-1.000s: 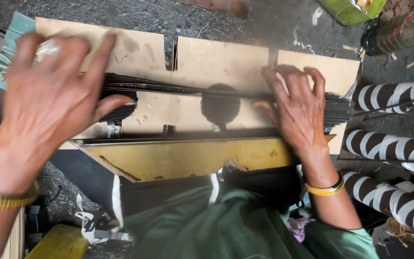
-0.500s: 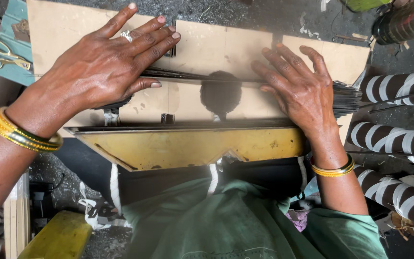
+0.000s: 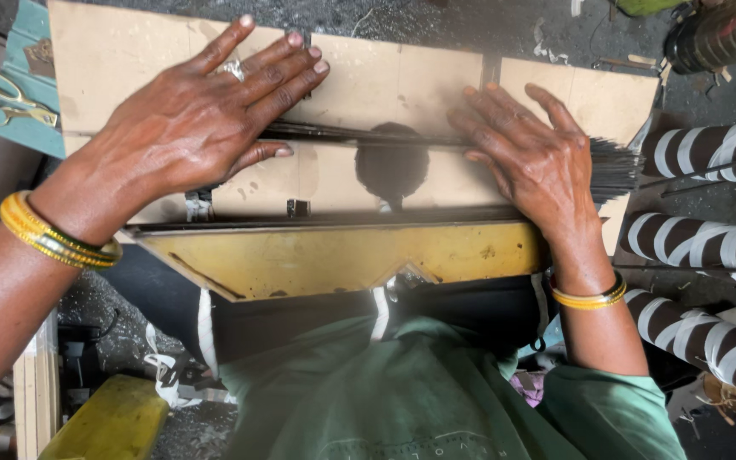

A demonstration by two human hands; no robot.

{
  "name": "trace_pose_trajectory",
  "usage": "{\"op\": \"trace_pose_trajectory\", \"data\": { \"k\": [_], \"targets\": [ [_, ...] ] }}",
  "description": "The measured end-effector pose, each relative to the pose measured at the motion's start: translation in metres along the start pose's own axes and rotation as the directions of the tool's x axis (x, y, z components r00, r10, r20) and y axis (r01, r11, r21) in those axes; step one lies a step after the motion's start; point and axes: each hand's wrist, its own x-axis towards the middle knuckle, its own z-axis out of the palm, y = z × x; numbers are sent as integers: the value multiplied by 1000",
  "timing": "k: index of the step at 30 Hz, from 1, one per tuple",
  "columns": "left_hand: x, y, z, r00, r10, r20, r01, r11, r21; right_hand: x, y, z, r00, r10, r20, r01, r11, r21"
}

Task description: The person aligns and evens out bundles of black incense sticks on a wooden jig, pressing and squaring the stick ends against the board and adjusting the bundles by hand to line them up. They repeatedly gather, flip and reposition the stick bundles across the jig throughout the clip.

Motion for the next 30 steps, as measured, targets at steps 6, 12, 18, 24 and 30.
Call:
{"op": "trace_pose_trajectory", "data": {
  "k": [6, 12, 18, 24, 30],
  "targets": [
    [10, 4, 8, 1000, 8, 16, -9, 998, 60, -7, 3, 8, 1000, 28, -3, -28, 1000, 4],
    [12, 5, 12, 1000, 7, -13, -6, 997, 75, -12, 9, 14, 999, 38, 17, -37, 998, -49],
    [16, 8, 7, 1000, -2, 12, -1, 979, 203, -15, 13, 17, 998, 51, 26, -49, 996, -78],
    [17, 11, 9, 1000, -27, 15, 25, 991, 130, -19, 19, 24, 998, 48, 43, -43, 994, -103],
    [21, 10, 11, 999, -36, 38, 31, 994, 107, -23, 20, 24, 995, 72, 65, -63, 989, -133]
  ]
}}
